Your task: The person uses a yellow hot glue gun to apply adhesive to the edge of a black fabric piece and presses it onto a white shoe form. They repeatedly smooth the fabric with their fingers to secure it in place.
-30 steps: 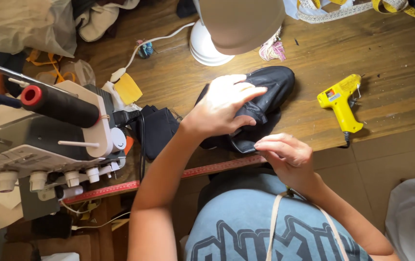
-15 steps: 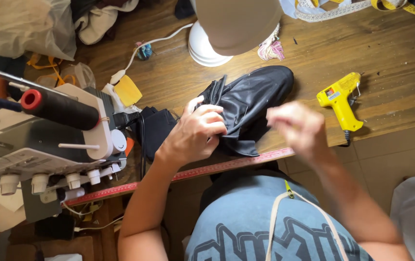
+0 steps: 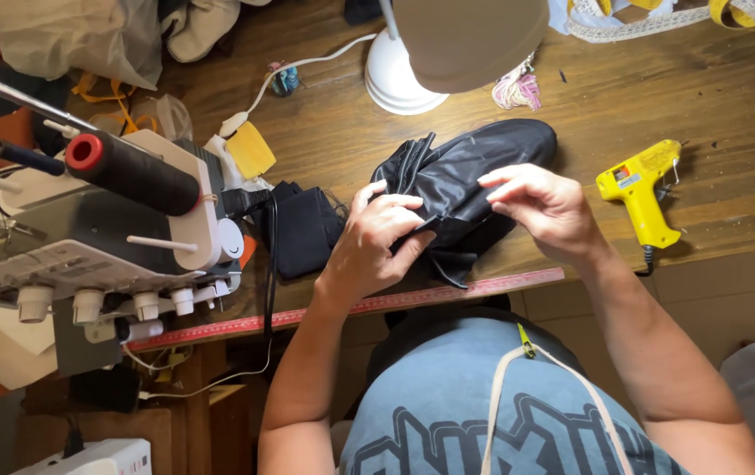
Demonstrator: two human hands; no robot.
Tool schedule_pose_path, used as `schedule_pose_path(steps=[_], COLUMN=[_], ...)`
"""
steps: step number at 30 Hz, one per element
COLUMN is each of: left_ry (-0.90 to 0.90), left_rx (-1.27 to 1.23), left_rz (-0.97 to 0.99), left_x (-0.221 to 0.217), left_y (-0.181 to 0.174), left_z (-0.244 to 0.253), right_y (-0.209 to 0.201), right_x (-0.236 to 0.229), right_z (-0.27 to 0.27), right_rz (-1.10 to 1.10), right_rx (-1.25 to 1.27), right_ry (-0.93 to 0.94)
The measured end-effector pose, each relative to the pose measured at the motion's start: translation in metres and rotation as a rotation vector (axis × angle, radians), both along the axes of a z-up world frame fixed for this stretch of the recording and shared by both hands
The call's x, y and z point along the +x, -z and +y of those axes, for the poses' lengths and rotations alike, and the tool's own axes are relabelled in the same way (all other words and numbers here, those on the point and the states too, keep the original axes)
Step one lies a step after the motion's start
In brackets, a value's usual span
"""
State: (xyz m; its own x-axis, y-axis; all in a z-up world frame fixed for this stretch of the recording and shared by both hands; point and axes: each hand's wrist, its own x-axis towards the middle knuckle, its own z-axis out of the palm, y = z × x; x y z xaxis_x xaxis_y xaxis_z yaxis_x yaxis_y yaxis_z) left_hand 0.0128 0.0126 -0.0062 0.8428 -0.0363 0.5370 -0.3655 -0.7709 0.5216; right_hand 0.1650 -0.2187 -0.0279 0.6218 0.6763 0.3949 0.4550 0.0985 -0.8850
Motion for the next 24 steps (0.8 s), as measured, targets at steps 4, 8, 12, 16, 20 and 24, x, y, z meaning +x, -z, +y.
schedule_pose_path(steps=[4,8,12,16,20,24], left_ry=[-0.013,0.010,-0.056,-0.161,-0.156,-0.201], left_rx=[-0.059,-0.077,-0.080,-0.117,-0.106,-0.148], left_rz=[0.007,-0.028,-0.081,0.031,-0.013,-0.038], left_x=[0.009,0.009,0.012,0.005,0.007,0.008], left_y=[0.007,-0.005,0.005,0.013,0.016,0.024], left_z=[0.000,-0.002,-0.001,0.002,0.002,0.002], right_y=[0.012,0.014,0.018,-0.008,0.043,0.096], right_x=[-0.014,-0.028,-0.054,-0.103,-0.160,-0.210], right_z=[-0.018,-0.047,-0.118,-0.202,-0.341,-0.445], right_rz=[0.577,0.647,0.764,0.831,0.749,0.315], right_rx=[0.354,0.526,0.751,0.728,0.712,-0.451], right_ry=[-0.182,-0.150,-0.195,-0.079,0.477,1.367])
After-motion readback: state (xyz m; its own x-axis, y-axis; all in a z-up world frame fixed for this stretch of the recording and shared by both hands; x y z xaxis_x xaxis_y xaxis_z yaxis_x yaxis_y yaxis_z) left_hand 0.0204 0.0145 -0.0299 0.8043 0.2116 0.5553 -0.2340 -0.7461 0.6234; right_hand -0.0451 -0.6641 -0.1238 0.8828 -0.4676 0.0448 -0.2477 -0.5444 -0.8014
